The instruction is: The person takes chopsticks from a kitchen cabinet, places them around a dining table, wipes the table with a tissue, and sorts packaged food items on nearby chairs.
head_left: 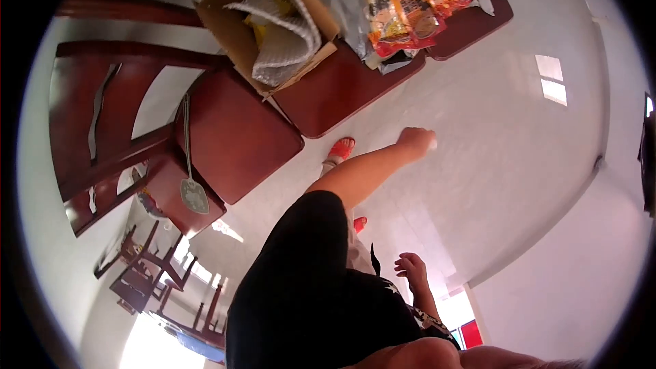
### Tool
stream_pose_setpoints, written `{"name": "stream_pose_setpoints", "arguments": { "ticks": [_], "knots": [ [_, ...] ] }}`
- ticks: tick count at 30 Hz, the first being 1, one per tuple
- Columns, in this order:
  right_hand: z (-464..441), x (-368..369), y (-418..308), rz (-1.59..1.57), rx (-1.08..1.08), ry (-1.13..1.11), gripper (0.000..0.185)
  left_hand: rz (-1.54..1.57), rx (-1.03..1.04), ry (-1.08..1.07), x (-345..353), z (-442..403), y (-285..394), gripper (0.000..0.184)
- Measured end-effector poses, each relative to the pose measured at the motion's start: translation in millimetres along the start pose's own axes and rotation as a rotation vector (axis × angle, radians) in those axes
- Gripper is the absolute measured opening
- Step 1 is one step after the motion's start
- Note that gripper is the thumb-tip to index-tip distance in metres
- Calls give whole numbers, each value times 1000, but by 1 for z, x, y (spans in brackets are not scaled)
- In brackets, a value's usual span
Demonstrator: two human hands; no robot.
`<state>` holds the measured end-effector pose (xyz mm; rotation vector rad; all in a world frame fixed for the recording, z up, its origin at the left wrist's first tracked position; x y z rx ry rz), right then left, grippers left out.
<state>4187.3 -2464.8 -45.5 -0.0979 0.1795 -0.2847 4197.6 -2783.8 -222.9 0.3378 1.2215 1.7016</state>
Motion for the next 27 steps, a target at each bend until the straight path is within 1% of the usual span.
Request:
{"name": "stream_pose_setpoints", "arguments": {
  "ticks": [1, 2, 3, 4, 5, 7, 8, 10, 12, 13, 14, 15, 16, 17, 18, 19, 20, 21, 22, 24, 25, 26, 27],
  "knots": [
    [2, -2, 2, -19, -13, 15, 26, -85, 22, 207, -8, 5, 3, 21],
    [1, -4, 8, -38, -23, 19, 26, -246, -174, 140, -24, -1, -14, 21],
    [-1, -7, 16, -63, -23, 19, 26, -208, -255, 233, -49, 1, -38, 20],
    [-6, -13, 24, -95, -31, 29, 25, -246, -393, 442, -85, 12, -56, 22],
    [-9, -15, 33, -113, -49, 26, 25, -84, -468, 400, -131, 31, -55, 24],
    [-16, -17, 48, -128, -45, 4, 24, -318, -508, 628, -171, 27, -110, 20],
    [-20, -18, 58, -144, -38, -22, 24, -644, -488, 565, -188, 36, -98, 19],
    [-26, -15, 78, -172, -16, -56, 23, -943, -362, 364, -184, 47, -122, 18],
    [-26, -14, 93, -208, 4, -57, 22, -837, -434, 241, -148, 63, -109, 16],
    [-25, -15, 100, -236, -6, -70, 22, -824, -350, 182, -115, 68, -107, 16],
    [-24, -17, 108, -258, -28, -65, 22, -782, -345, 16, -71, 64, -148, 18],
    [-24, -18, 116, -255, -37, -86, 22, -690, -198, -224, -26, 71, -128, 21],
    [-21, -21, 126, -249, -53, -106, 22, -523, -269, -538, 29, 82, -106, 21],
    [-19, -27, 133, -227, -103, -112, 26, -609, 121, -294, 101, 88, -143, 18],
    [-18, -33, 141, -235, -129, -114, 26, -402, 143, -424, 153, 103, -100, 15],
    [-19, -42, 145, -245, -204, -37, 30, -365, 369, -555, 203, 120, -91, 22],
    [-19, -53, 151, -257, -279, 43, 34, -482, 512, -760, 280, 124, -66, 17],
    [-20, -64, 158, -344, -353, 57, 41, -248, 342, -733, 257, 166, 32, 17],
    [-11, -77, 162, -465, -400, 83, 41, -26, 359, -769, 281, 195, 66, 18],
    [-5, -106, 186, -508, -500, 23, 42, 111, 222, -891, 321, 246, 110, 20],
    [1, -119, 202, -514, -557, -17, 36, 91, 215, -871, 331, 262, 129, 20],
    [3, -130, 222, -551, -528, -39, 30, 21, 85, -892, 340, 277, 141, 23],
    [14, -139, 241, -529, -522, 2, 28, -43, -48, -909, 351, 292, 148, 26]
  ]
}}
Point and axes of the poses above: each hand's wrist, its own z-axis away from the middle knuckle, its own x-axis out of the palm, y = z × x, the point moved 3 cm from there along -z, towards the middle knuckle, and after that the axes turned 1 degree about -x, right-handed, at the moved point
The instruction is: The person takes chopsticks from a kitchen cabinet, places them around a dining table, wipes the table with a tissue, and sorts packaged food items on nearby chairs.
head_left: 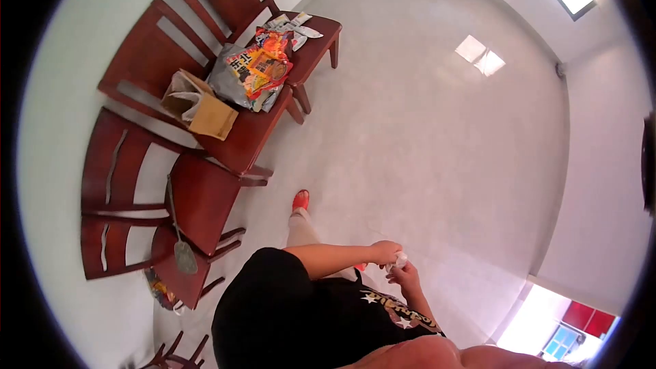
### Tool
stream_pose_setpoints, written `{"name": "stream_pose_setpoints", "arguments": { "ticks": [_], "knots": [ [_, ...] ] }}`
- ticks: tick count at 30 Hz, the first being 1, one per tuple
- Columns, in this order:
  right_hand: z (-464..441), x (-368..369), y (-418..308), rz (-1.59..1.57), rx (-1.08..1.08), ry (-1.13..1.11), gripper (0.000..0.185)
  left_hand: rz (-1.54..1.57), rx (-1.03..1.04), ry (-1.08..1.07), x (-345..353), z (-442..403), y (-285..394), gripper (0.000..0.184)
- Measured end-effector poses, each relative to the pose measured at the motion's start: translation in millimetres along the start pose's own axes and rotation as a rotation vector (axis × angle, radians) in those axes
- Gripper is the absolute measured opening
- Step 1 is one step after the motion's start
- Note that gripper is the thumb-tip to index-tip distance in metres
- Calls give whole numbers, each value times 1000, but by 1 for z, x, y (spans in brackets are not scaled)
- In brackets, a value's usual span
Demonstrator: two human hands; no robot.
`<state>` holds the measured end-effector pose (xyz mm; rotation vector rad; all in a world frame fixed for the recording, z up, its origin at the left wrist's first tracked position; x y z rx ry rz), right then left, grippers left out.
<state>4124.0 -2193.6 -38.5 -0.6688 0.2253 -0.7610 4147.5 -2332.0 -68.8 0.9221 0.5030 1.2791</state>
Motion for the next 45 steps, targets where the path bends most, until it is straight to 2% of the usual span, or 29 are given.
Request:
{"name": "stream_pose_setpoints", "arguments": {
  "ticks": [5, 7, 9, 11, 13, 15, 16, 17, 20, 21, 22, 23, 24, 25, 26, 27, 28, 30, 31, 33, 37, 39, 43, 45],
  "knots": [
    [43, -74, 31, 25, -32, 73, 24, -247, -8, 93, 75, -13, 19, 26],
    [49, -93, 29, 91, -88, 323, 20, -394, 334, 601, 81, -10, 31, 26],
    [40, -95, 25, 86, -88, 365, 16, -361, 306, 591, 78, -11, 46, 27],
    [18, -81, 11, 330, -313, 303, 18, -196, 129, 189, 72, -16, 61, 30],
    [4, -66, -19, 385, -335, 269, 22, -182, 137, 214, 49, -31, 54, 28],
    [-16, -48, -46, 125, -386, 44, 28, -303, 284, 468, 8, -34, 51, 28],
    [-17, -39, -67, 60, -378, 13, 34, -338, 213, 458, -20, -31, 56, 27],
    [-28, -36, -76, 65, -364, 15, 34, -376, 200, 535, -54, -30, 54, 26],
    [-66, -48, -75, 265, -50, 39, 33, -617, 154, 794, -198, -43, 35, 28],
    [-76, -56, -62, 203, -6, 85, 32, -920, -5, 842, -258, -38, 47, 13],
    [-80, -61, -54, 234, 80, 161, 30, -882, 142, 1010, -316, -33, 41, 11],
    [-82, -66, -44, 221, 184, 176, 29, -783, 64, 1181, -375, -29, 43, 11],
    [-81, -66, -42, 250, 311, 174, 28, -955, 72, 1219, -426, -10, 64, 12],
    [-82, -57, -58, 391, 404, 86, 27, -913, 70, 1328, -481, -12, 52, 12],
    [-82, -45, -80, 533, 486, -16, 26, -954, 8, 1314, -530, -5, 50, 13],
    [-89, -39, -86, 534, 534, -54, 26, -1096, 2, 1397, -580, -9, 36, 11],
    [-96, -30, -97, 536, 582, -92, 26, -849, -191, 1403, -610, 13, 67, 12],
    [-113, -16, -119, 471, 665, 4, 28, -1171, -218, 1350, -677, 7, 49, 12],
    [-125, -19, -111, 235, 644, 51, 30, -1190, -239, 1337, -703, 3, 41, 11],
    [-156, -3, -135, 69, 550, 133, 28, -1222, -265, 1263, -739, -6, 25, 9],
    [-214, 33, -196, 22, 545, 128, 26, -1263, -349, 1162, -780, -36, -20, 10],
    [-229, 43, -212, -15, 510, 91, 26, -1262, -388, 1106, -774, -46, -39, 10],
    [-236, 44, -213, -46, 579, 96, 26, -1401, -264, 1016, -688, -29, -70, 12],
    [-233, 37, -200, -16, 598, 70, 26, -1231, -387, 713, -654, -13, -97, 13]
  ]
}}
Point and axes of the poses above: each hand's wrist, its own z-axis away from the middle knuckle, its own x-axis out of the palm, y = z × x, the point moved 3 cm from there along -z, towards the middle knuckle, and after that the axes turned 1 degree about -x, right-handed, at the moved point
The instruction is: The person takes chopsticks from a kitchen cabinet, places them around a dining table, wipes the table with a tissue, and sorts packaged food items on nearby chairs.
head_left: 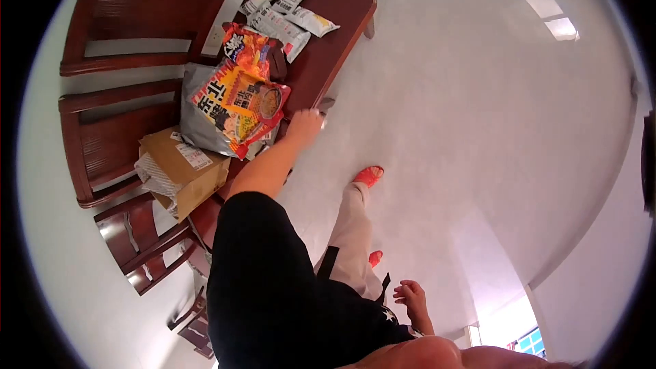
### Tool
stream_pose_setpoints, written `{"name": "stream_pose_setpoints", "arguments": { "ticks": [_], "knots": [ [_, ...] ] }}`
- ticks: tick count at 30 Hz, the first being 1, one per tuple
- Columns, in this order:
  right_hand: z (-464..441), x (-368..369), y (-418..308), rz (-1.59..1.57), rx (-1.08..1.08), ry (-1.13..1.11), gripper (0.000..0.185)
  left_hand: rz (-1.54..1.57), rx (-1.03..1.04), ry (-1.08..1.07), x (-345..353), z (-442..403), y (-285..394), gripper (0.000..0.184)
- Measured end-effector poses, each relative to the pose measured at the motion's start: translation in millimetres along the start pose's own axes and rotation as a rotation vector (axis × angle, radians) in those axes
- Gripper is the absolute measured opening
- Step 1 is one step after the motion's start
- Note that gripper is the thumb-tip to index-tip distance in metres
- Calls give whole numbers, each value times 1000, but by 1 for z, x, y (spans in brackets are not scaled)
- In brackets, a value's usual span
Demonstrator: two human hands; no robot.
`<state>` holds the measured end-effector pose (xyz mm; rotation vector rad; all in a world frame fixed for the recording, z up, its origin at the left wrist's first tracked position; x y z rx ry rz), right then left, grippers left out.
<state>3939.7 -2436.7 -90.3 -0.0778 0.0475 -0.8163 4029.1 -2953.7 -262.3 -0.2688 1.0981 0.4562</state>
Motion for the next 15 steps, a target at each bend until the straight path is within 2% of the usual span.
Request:
{"name": "stream_pose_setpoints", "arguments": {
  "ticks": [3, 5, 6, 8, 10, 15],
  "knots": [
    [-6, -10, -5, 49, 18, 1, 25, 125, -51, 82, -30, 6, -11, 13],
    [-9, -16, -14, 61, 23, 26, 22, 22, -101, 340, -46, -22, -37, 14],
    [-16, -21, -15, 51, 11, 48, 22, 87, -170, 346, -62, -37, -49, 11],
    [-27, -26, -21, -17, -36, 67, 21, 11, -317, 332, -75, -68, -72, 9],
    [-35, -25, -21, -36, -29, 71, 21, 57, -489, 169, -64, -88, -81, 9],
    [-33, -13, -15, -87, -29, 29, 21, 52, -260, 153, -38, -53, -40, 10]
  ]
}}
Point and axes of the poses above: each hand's wrist, its own z-axis away from the middle knuckle, its own x-axis out of the palm, y = z × x, the point moved 3 cm from there along -z, towards the middle knuckle, and after that the axes turned 1 degree about -x, right-handed, at the moved point
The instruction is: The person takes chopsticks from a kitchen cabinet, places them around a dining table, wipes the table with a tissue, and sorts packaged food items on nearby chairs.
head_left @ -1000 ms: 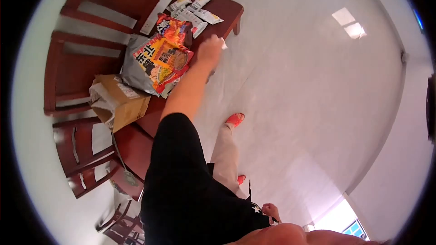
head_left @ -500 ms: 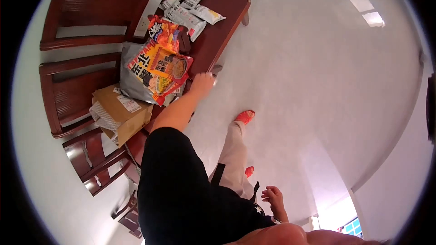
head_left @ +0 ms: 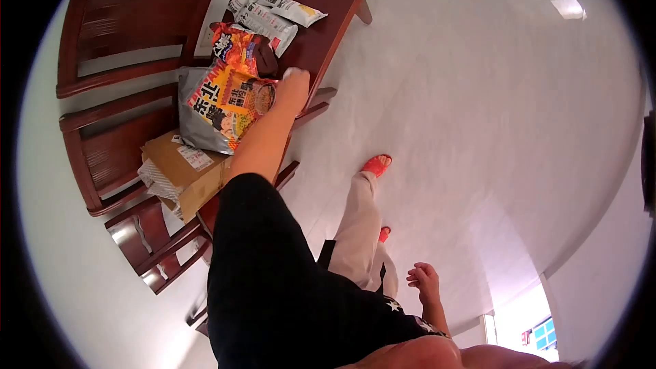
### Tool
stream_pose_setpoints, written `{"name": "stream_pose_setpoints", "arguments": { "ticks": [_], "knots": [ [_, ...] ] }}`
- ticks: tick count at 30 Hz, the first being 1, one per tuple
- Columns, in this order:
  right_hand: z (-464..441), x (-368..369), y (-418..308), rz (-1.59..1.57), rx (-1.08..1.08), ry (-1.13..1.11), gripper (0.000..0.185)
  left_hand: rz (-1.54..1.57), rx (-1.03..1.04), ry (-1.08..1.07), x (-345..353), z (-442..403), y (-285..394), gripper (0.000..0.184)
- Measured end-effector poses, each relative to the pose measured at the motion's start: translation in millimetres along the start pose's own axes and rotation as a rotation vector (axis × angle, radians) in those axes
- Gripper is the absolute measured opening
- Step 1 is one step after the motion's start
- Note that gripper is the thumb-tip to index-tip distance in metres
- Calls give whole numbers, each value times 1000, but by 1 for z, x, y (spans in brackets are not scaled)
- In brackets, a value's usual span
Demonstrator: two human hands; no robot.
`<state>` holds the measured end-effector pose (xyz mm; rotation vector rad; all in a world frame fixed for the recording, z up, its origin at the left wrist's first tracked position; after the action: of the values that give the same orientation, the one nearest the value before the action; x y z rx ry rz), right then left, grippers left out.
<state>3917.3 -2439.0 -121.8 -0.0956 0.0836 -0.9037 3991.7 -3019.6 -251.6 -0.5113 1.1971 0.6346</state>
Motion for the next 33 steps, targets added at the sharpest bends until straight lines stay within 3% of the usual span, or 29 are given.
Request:
{"name": "stream_pose_setpoints", "arguments": {
  "ticks": [1, 2, 3, 4, 5, 6, 7, 9, 12, 14, 17, 19, 21, 23, 24, 25, 26, 27, 28, 30, 31, 32, 33],
  "knots": [
    [1, 2, 3, -8, 11, -22, 22, -177, 93, -127, 10, 20, 5, 9],
    [3, 5, 5, 5, 17, -32, 22, -31, 74, -128, 19, 45, 8, 9],
    [1, 4, 8, -2, 9, -40, 22, 39, 31, -366, 12, 68, 16, 11],
    [0, 3, 15, 7, 44, -39, 23, -25, 179, -584, 47, 97, 10, 16],
    [-1, 2, 20, 13, 76, -36, 23, -32, 260, -850, 37, 122, 21, 16],
    [-1, 1, 20, 40, 70, -32, 24, 82, 167, -989, 41, 139, 26, 20],
    [0, -1, 17, 30, 57, -29, 24, 111, 119, -793, 39, 147, 26, 21],
    [5, -4, 9, 35, -12, -15, 22, 107, -58, -610, 38, 135, 14, 23],
    [2, -8, 5, -43, -37, 14, 21, 198, -491, -351, 14, 93, -8, 21],
    [2, -9, 9, -88, -42, 35, 21, 307, -543, -266, 7, 65, -9, 20],
    [0, -5, 22, -62, -7, 48, 21, 218, -459, -207, 22, 12, -7, 19],
    [4, 1, 32, -67, 3, 7, 21, 236, -380, -187, -9, -20, 16, 16],
    [9, 7, 37, -116, -4, 61, 23, 511, -272, -162, -3, -63, 38, 17],
    [9, 10, 50, -40, -5, 21, 25, 761, -67, 11, -13, -89, 81, 24],
    [11, 13, 53, -21, -15, 16, 25, 1263, -87, -289, -26, -94, 115, 29],
    [14, 16, 50, -3, -28, 15, 25, 1313, 38, -210, -21, -97, 143, 30],
    [23, 18, 43, -3, -57, 27, 25, 1189, 55, -424, -35, -85, 179, 24],
    [29, 19, 38, 6, -88, 31, 24, 1345, 108, -507, -57, -50, 218, 22],
    [35, 17, 39, -66, -114, 101, 24, 1221, 278, -608, -45, -22, 245, 28],
    [41, 9, 41, -80, -217, 74, 25, 1377, 252, -929, -35, 68, 308, 8],
    [55, 3, 28, -152, -269, 118, 27, 1423, 337, -1020, -49, 118, 336, 11],
    [70, -1, 18, -218, -313, 136, 28, 1487, 220, -1199, -68, 169, 358, 19],
    [60, -10, 30, -397, -411, 127, 44, 1636, 133, -1350, -71, 212, 381, 27]
  ]
}}
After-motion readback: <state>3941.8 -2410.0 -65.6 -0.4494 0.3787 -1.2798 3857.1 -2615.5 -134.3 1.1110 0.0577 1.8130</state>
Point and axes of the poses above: each hand's wrist, its own z-axis away from the middle knuckle, its own x-axis out of the palm, y = z × x, the point moved 3 cm from there along -z, towards the middle knuckle, and after that the axes turned 1 degree about -x, right-handed, at the moved point
